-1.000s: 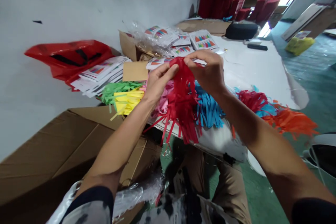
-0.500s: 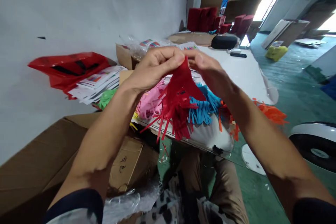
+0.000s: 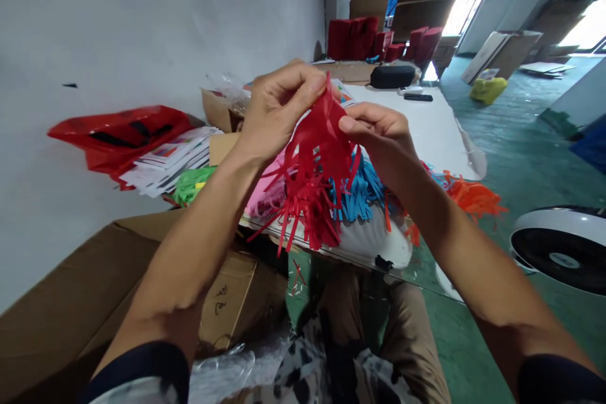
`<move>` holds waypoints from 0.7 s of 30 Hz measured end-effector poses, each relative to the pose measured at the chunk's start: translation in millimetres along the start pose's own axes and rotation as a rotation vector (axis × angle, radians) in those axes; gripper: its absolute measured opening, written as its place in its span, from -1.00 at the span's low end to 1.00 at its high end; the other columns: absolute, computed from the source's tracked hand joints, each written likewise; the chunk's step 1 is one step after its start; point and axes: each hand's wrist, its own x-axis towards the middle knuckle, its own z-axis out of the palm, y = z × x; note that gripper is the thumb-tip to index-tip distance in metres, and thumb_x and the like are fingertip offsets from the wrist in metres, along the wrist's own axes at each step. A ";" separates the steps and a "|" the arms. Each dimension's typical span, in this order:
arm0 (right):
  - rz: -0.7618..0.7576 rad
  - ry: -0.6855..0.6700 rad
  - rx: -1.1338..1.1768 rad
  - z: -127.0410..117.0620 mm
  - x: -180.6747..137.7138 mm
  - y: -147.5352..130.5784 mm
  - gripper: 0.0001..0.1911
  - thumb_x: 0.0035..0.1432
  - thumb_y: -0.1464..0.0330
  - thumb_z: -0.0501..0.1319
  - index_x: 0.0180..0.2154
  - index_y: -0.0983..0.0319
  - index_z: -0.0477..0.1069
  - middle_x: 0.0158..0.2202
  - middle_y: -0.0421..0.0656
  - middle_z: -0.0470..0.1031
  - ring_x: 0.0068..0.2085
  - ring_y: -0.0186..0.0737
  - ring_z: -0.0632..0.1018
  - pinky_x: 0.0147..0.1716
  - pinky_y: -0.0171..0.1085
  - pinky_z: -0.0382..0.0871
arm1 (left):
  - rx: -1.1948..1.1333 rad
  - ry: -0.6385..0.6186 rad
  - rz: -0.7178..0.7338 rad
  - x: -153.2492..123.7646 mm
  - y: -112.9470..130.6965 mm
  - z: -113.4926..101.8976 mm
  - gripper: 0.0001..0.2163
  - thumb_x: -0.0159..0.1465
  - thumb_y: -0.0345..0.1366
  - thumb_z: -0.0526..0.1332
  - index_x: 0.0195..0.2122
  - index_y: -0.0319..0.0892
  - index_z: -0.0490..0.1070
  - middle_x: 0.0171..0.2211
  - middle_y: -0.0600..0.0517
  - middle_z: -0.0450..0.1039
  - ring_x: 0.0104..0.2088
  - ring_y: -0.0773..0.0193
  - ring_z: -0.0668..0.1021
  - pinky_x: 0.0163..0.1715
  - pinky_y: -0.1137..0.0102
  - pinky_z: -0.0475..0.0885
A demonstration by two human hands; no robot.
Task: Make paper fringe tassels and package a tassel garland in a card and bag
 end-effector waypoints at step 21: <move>0.363 -0.019 0.069 -66.9 -64.8 12.3 -0.67 0.11 0.23 0.47 -0.14 0.12 0.43 -0.23 -0.25 0.54 -0.27 -0.31 0.51 -0.32 -0.29 0.39 | -0.587 -0.087 -0.720 -61.6 -40.9 73.9 -0.61 0.21 0.06 0.43 -0.33 -0.13 0.36 -0.52 0.15 0.25 -0.58 0.41 0.34 -0.57 0.46 0.26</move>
